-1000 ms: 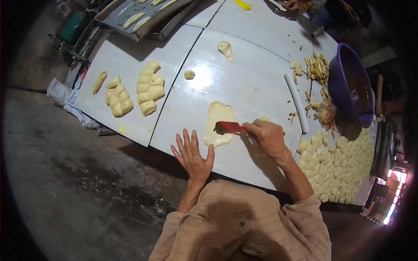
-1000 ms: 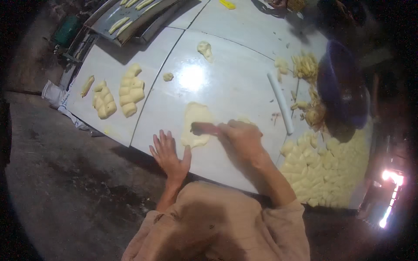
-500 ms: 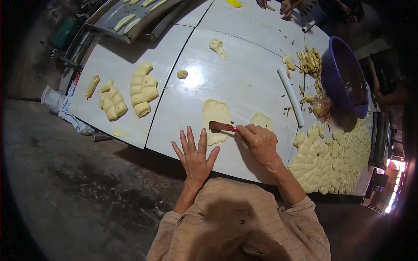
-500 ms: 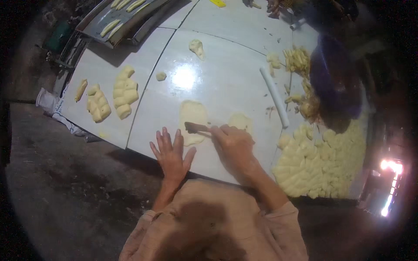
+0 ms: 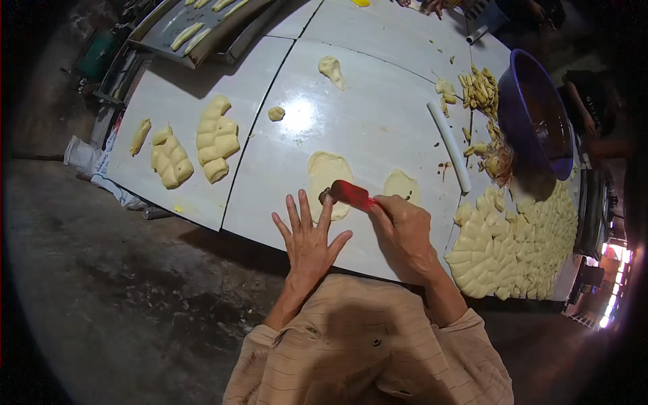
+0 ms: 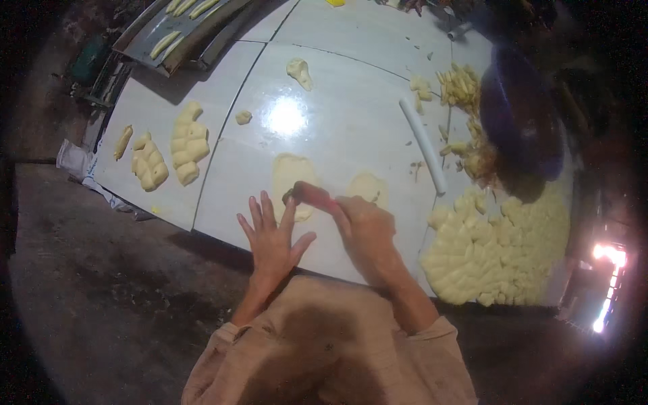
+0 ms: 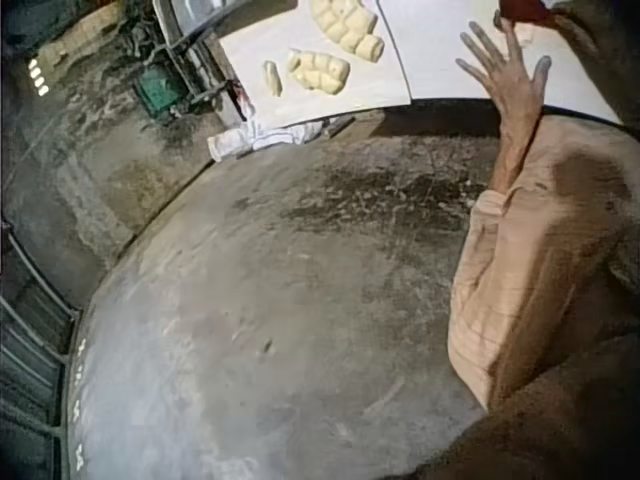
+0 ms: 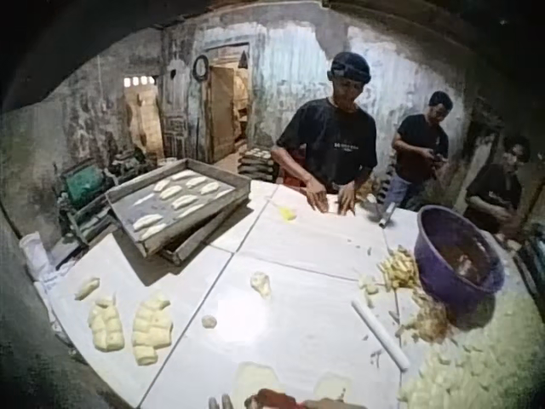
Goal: The person flattens dough portions with a rolling pin, spreads chocolate filling using a spatula, adds banana slices, rolls up the dough by hand, and places the shaped rolls onto a baking tray.
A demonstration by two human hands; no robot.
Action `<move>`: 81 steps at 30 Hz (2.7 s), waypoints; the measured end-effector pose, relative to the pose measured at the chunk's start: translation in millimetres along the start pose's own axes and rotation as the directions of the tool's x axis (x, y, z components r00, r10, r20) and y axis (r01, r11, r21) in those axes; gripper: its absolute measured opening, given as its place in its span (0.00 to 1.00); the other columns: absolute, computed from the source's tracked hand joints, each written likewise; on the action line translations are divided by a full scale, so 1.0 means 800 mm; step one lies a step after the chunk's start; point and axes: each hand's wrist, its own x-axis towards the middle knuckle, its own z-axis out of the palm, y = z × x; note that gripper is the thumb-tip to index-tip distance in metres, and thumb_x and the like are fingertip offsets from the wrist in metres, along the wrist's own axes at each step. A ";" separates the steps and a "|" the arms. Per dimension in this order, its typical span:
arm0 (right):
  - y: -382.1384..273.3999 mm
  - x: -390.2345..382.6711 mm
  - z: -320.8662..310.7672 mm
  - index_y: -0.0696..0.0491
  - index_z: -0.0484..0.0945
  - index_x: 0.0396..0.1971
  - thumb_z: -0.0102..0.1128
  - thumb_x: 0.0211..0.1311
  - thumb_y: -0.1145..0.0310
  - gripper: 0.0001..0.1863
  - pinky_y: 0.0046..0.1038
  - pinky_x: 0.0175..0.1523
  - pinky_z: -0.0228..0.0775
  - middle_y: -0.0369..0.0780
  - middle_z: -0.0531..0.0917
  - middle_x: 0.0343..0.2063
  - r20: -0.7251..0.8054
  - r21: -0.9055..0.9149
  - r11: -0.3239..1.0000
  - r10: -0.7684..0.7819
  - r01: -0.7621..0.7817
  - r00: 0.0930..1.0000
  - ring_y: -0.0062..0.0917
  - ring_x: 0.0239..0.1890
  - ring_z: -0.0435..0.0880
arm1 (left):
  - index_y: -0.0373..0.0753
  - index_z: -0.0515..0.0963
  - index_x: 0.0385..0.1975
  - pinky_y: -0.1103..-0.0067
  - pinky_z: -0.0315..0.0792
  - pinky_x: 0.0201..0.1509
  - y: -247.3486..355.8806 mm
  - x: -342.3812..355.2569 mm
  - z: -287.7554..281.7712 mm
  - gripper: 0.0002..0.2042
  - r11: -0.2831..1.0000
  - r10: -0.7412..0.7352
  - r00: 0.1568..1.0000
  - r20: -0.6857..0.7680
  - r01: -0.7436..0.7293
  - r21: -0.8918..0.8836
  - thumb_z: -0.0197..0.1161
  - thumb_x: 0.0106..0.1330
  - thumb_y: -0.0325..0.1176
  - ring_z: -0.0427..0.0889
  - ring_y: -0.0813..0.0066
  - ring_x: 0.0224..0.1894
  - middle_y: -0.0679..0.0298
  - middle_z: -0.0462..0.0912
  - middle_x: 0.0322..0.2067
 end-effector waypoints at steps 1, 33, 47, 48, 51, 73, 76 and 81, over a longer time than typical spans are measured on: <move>0.000 0.000 -0.001 0.52 0.85 0.43 0.60 0.70 0.63 0.11 0.40 0.44 0.75 0.44 0.86 0.34 -0.030 0.029 0.999 0.022 -0.022 0.999 0.42 0.37 0.85 | 0.47 0.63 0.73 0.27 0.36 0.67 -0.002 -0.004 -0.002 0.39 1.000 0.009 1.000 0.001 -0.009 0.018 0.62 0.66 0.61 0.43 0.23 0.75 0.30 0.51 0.71; 0.318 -0.019 -0.302 0.48 0.85 0.47 0.63 0.65 0.66 0.12 0.39 0.48 0.77 0.43 0.86 0.42 -0.894 -0.061 0.892 0.151 -0.448 0.422 0.39 0.44 0.86 | 0.52 0.79 0.64 0.44 0.41 0.76 -0.018 -0.039 0.029 0.23 0.982 0.140 0.985 -0.099 -0.126 0.138 0.59 0.71 0.48 0.51 0.40 0.77 0.48 0.61 0.73; 0.337 -0.072 -0.345 0.56 0.84 0.52 0.61 0.68 0.61 0.18 0.30 0.36 0.74 0.44 0.86 0.26 -0.712 -0.016 0.852 0.358 -0.524 0.604 0.25 0.27 0.84 | 0.51 0.76 0.65 0.42 0.42 0.76 -0.004 -0.037 0.026 0.23 0.992 0.107 0.985 -0.134 -0.097 0.080 0.60 0.72 0.47 0.48 0.40 0.78 0.49 0.57 0.74; 0.336 -0.076 -0.331 0.56 0.84 0.52 0.61 0.68 0.61 0.18 0.30 0.36 0.74 0.44 0.86 0.26 -0.711 -0.012 0.856 0.356 -0.517 0.607 0.25 0.27 0.84 | 0.51 0.76 0.65 0.42 0.42 0.76 -0.002 -0.038 0.026 0.23 0.992 0.103 0.985 -0.139 -0.092 0.087 0.60 0.72 0.47 0.48 0.40 0.78 0.49 0.57 0.74; 0.339 -0.092 -0.278 0.56 0.85 0.48 0.59 0.67 0.56 0.20 0.40 0.49 0.76 0.51 0.87 0.38 -0.586 0.140 0.789 0.553 -0.598 0.593 0.45 0.42 0.87 | 0.45 0.76 0.63 0.41 0.41 0.76 0.006 -0.041 0.026 0.24 1.000 0.018 0.991 -0.135 -0.015 0.024 0.63 0.70 0.46 0.48 0.40 0.78 0.48 0.56 0.75; 0.380 0.242 -0.193 0.48 0.78 0.59 0.63 0.59 0.63 0.25 0.45 0.58 0.75 0.50 0.81 0.53 -0.495 -0.204 0.948 0.114 -0.243 0.861 0.49 0.54 0.81 | 0.37 0.74 0.60 0.39 0.43 0.74 0.086 -0.016 0.044 0.26 0.997 -0.064 0.982 -0.178 0.055 -0.056 0.67 0.64 0.41 0.54 0.38 0.75 0.45 0.63 0.70; 0.364 0.236 -0.190 0.47 0.80 0.57 0.63 0.58 0.64 0.24 0.44 0.57 0.75 0.49 0.81 0.51 -0.403 -0.252 0.944 0.096 -0.211 0.910 0.47 0.55 0.80 | 0.37 0.75 0.59 0.39 0.43 0.74 0.087 -0.017 0.039 0.25 0.996 -0.070 0.980 -0.187 0.058 -0.069 0.67 0.63 0.41 0.55 0.38 0.75 0.45 0.64 0.69; 0.360 0.199 -0.205 0.50 0.83 0.53 0.62 0.61 0.64 0.19 0.43 0.53 0.75 0.48 0.84 0.46 -0.409 -0.103 0.983 0.097 -0.152 0.907 0.44 0.49 0.84 | 0.39 0.76 0.58 0.40 0.43 0.74 0.091 -0.012 0.034 0.25 0.996 -0.079 0.985 -0.154 0.070 -0.063 0.68 0.62 0.40 0.56 0.39 0.74 0.45 0.66 0.68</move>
